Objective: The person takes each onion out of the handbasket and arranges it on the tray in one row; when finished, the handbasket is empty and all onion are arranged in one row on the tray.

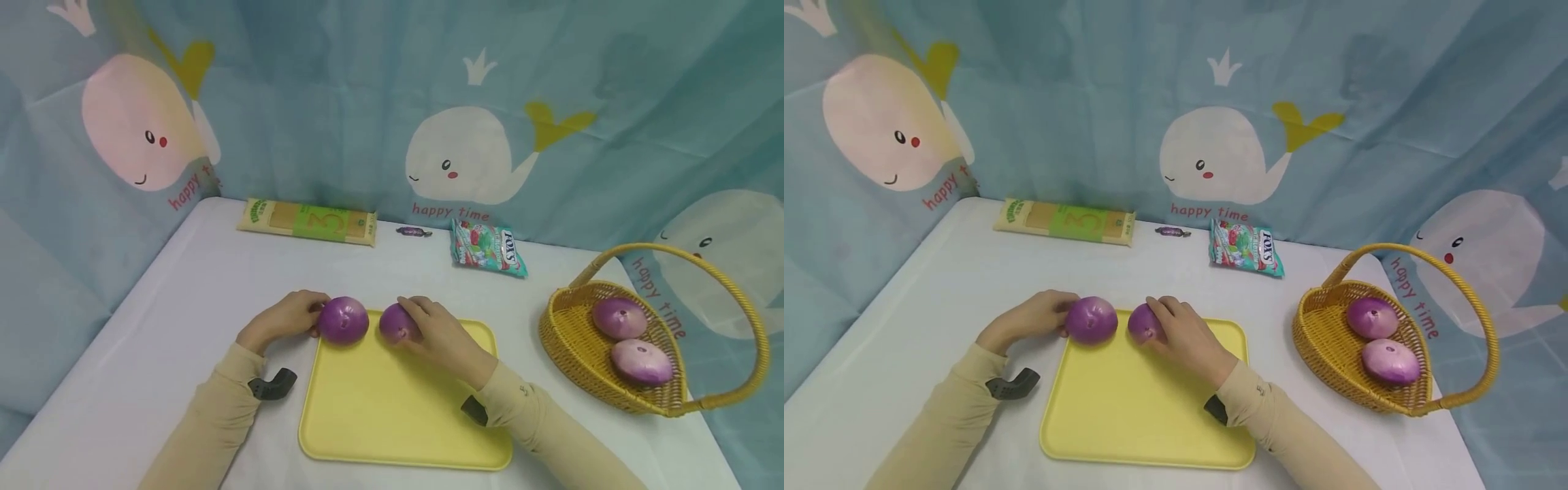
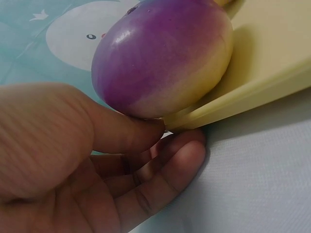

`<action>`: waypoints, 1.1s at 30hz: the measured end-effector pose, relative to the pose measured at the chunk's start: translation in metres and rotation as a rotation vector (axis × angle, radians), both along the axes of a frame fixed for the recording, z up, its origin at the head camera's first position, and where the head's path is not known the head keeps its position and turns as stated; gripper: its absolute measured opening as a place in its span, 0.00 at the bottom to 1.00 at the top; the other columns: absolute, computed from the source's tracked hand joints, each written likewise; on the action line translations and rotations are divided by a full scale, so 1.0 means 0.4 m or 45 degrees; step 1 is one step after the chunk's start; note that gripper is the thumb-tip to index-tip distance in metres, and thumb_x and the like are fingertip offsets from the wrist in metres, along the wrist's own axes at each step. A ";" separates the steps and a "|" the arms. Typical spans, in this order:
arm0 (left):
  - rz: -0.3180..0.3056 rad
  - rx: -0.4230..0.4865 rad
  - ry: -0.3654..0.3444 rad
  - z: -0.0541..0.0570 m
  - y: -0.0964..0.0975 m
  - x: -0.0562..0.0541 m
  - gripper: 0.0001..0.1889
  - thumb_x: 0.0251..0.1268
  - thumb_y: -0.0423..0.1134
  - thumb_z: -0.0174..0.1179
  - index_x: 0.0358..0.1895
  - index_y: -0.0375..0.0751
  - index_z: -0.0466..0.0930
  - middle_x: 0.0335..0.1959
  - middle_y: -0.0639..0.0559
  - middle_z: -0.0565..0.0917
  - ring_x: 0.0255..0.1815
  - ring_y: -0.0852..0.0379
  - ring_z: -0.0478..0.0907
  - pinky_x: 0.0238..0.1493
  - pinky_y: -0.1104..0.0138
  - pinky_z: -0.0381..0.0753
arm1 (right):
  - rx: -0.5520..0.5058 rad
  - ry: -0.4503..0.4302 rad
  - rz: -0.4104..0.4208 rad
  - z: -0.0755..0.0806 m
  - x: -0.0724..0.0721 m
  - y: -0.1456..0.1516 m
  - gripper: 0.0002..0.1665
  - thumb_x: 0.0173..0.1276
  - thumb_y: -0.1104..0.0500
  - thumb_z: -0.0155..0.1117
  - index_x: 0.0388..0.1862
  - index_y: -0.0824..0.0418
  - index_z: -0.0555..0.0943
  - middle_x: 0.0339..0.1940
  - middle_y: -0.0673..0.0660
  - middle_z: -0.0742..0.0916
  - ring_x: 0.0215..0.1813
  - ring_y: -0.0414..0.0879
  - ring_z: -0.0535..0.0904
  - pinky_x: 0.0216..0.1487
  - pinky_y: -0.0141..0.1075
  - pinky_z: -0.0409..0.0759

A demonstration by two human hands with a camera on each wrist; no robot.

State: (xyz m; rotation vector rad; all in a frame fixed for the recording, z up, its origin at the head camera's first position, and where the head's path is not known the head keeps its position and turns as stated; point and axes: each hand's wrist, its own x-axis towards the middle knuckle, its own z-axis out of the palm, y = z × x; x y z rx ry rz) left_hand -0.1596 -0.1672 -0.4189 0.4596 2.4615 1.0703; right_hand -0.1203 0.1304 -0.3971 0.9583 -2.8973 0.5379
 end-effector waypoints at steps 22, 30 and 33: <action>-0.003 0.034 -0.015 -0.007 0.003 0.002 0.15 0.68 0.26 0.49 0.53 0.32 0.79 0.27 0.48 0.81 0.25 0.58 0.78 0.32 0.68 0.78 | 0.004 0.016 0.050 -0.008 -0.003 -0.023 0.43 0.61 0.49 0.71 0.71 0.65 0.67 0.65 0.64 0.77 0.63 0.57 0.78 0.65 0.46 0.77; 0.000 0.034 -0.003 -0.003 0.003 0.002 0.15 0.68 0.25 0.50 0.54 0.32 0.79 0.29 0.47 0.82 0.26 0.58 0.79 0.33 0.67 0.80 | -0.005 0.026 0.059 -0.010 -0.004 -0.021 0.44 0.61 0.49 0.72 0.72 0.65 0.66 0.65 0.64 0.76 0.63 0.57 0.78 0.65 0.45 0.76; 0.001 0.022 0.003 -0.004 0.002 0.000 0.15 0.67 0.25 0.50 0.54 0.32 0.79 0.29 0.47 0.82 0.25 0.58 0.79 0.33 0.67 0.80 | 0.001 0.020 0.060 -0.008 -0.005 -0.019 0.46 0.61 0.49 0.72 0.72 0.64 0.65 0.66 0.65 0.76 0.64 0.57 0.77 0.66 0.45 0.76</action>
